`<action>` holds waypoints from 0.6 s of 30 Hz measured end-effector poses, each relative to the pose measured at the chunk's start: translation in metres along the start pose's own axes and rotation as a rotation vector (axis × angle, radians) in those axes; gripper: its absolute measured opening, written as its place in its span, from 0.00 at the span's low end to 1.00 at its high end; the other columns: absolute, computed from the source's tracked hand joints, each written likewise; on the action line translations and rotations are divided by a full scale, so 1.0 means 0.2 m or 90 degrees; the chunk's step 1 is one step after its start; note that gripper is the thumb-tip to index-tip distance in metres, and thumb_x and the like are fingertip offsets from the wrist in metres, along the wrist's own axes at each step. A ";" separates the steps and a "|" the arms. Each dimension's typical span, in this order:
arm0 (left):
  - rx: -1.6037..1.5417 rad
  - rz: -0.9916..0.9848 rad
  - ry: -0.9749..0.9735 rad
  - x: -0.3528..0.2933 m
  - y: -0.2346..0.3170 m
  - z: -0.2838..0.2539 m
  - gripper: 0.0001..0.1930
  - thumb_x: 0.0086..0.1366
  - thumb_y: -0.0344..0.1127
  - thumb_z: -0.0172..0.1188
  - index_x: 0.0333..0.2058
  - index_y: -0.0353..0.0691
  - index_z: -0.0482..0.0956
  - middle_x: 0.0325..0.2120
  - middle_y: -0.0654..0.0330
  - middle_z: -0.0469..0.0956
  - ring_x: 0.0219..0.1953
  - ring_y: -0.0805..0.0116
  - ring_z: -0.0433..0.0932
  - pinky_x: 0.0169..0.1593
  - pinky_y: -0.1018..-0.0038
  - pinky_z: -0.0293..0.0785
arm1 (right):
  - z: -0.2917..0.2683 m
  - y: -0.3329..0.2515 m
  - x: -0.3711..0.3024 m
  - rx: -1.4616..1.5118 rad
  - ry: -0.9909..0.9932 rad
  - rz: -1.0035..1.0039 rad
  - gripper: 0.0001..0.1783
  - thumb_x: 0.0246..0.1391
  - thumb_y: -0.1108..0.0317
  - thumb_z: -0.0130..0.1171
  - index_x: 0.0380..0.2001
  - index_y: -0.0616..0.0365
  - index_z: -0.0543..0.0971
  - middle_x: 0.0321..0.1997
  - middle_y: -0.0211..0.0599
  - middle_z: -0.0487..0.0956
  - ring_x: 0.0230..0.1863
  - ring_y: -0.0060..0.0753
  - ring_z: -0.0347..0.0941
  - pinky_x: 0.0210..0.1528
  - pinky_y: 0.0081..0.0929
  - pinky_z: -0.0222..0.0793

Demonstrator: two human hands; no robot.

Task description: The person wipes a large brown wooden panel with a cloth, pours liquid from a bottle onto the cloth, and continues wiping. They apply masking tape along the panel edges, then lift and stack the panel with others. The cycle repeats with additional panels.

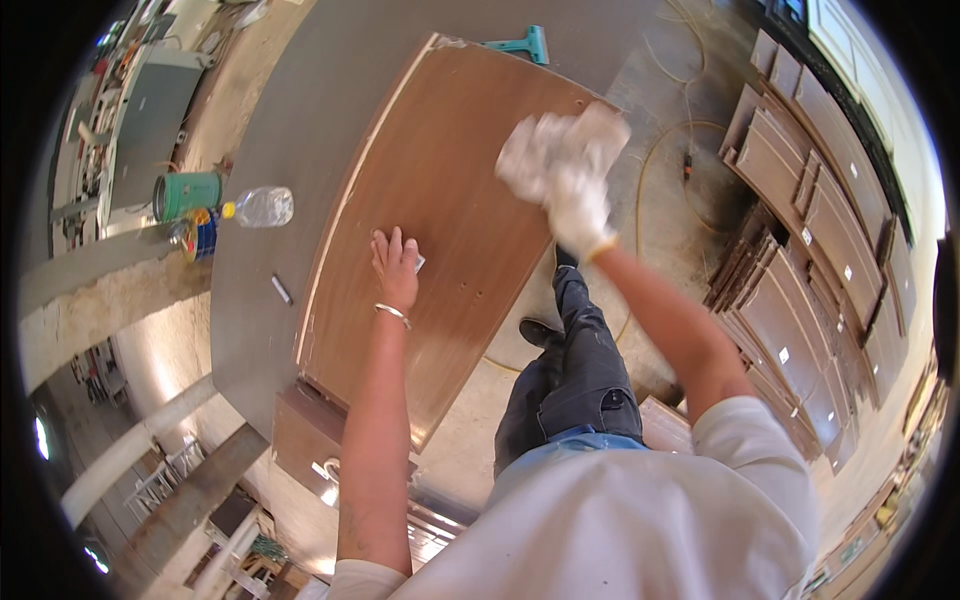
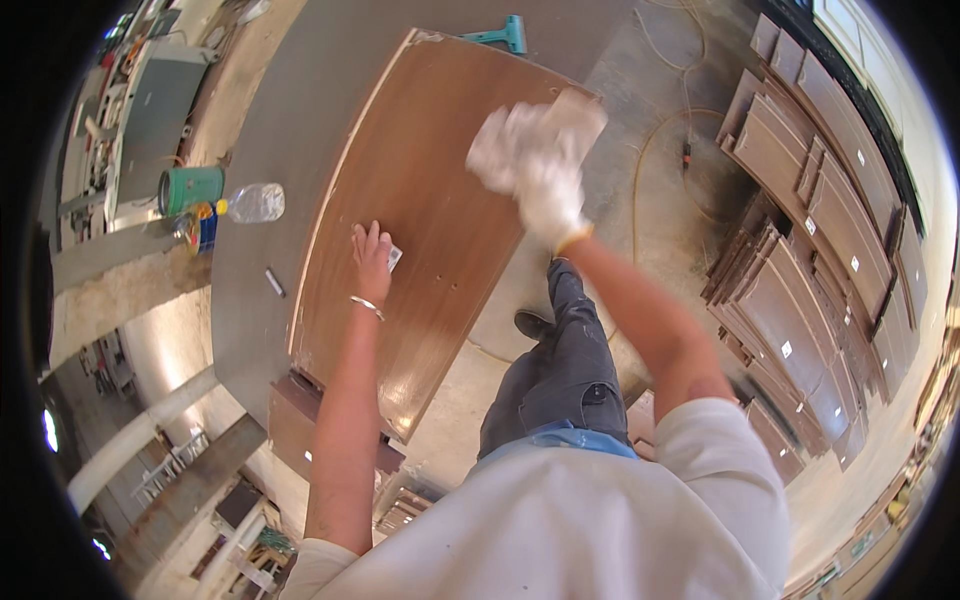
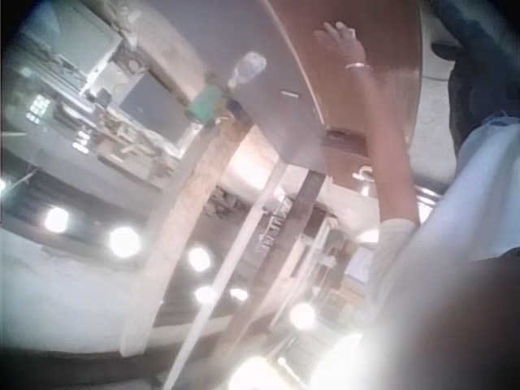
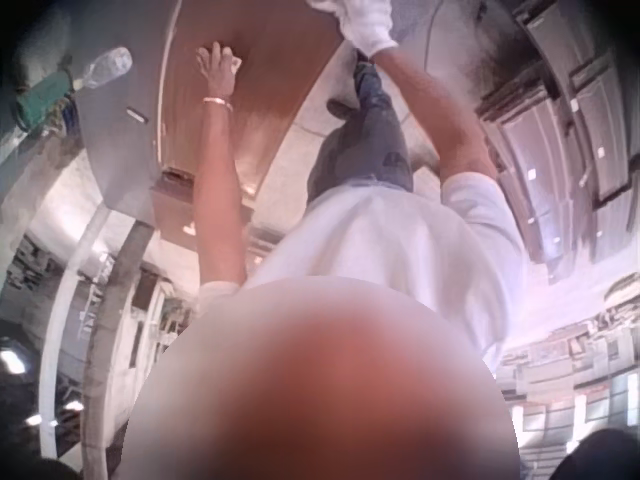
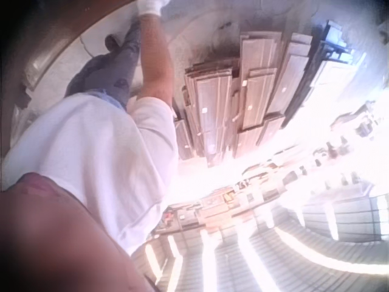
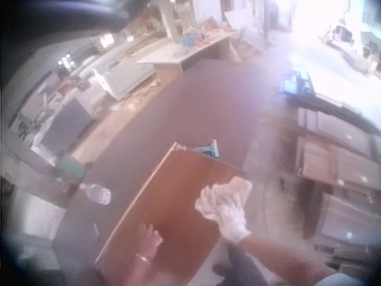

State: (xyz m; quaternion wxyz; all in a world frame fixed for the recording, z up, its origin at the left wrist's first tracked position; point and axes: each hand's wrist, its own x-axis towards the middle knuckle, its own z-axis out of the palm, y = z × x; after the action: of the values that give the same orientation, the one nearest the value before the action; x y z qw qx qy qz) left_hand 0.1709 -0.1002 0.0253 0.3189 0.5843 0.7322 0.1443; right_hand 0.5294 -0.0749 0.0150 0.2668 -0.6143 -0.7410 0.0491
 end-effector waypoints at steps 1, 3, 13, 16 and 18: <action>-0.110 0.022 -0.033 -0.02 -0.01 -0.06 0.36 0.80 0.53 0.49 0.75 0.32 0.58 0.79 0.44 0.51 0.81 0.49 0.47 0.80 0.57 0.41 | 0.05 -0.23 -0.22 0.043 -0.060 -0.030 0.07 0.53 0.69 0.60 0.32 0.52 0.86 0.34 0.44 0.83 0.41 0.56 0.79 0.70 0.51 0.64; -0.236 -0.041 -0.131 -0.10 0.00 -0.17 0.33 0.81 0.52 0.49 0.73 0.34 0.63 0.76 0.47 0.60 0.78 0.54 0.56 0.78 0.63 0.49 | 0.12 -0.76 -0.72 0.405 -0.305 0.017 0.15 0.60 0.66 0.56 0.48 0.50 0.84 0.52 0.44 0.82 0.57 0.50 0.76 0.72 0.48 0.64; -0.084 0.012 -0.007 -0.96 -0.11 -0.20 0.22 0.76 0.40 0.58 0.63 0.36 0.78 0.66 0.47 0.75 0.73 0.51 0.68 0.74 0.61 0.64 | -0.09 -1.49 -1.54 0.836 -1.191 -0.063 0.17 0.58 0.73 0.59 0.51 0.56 0.84 0.49 0.39 0.85 0.54 0.32 0.81 0.51 0.35 0.78; -0.101 -0.192 0.080 -1.29 -0.37 -0.29 0.23 0.76 0.39 0.57 0.65 0.36 0.76 0.66 0.47 0.76 0.69 0.50 0.73 0.72 0.61 0.66 | -0.05 -1.10 -1.19 1.087 -1.048 0.429 0.17 0.57 0.76 0.59 0.49 0.63 0.84 0.44 0.38 0.86 0.43 0.35 0.83 0.47 0.34 0.79; -0.067 -0.284 0.124 -1.54 -0.49 -0.30 0.24 0.74 0.37 0.57 0.65 0.35 0.75 0.64 0.43 0.77 0.66 0.48 0.76 0.69 0.60 0.70 | -0.05 -0.80 -0.87 1.126 -0.925 0.752 0.25 0.61 0.73 0.58 0.61 0.60 0.76 0.55 0.34 0.80 0.55 0.32 0.78 0.57 0.35 0.77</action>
State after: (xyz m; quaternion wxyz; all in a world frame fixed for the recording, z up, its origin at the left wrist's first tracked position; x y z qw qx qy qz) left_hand 0.0930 -0.4089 0.1041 0.3004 0.3744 0.8618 0.1642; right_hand 0.4096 -0.2780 0.0293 0.0563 -0.2953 -0.0485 0.9525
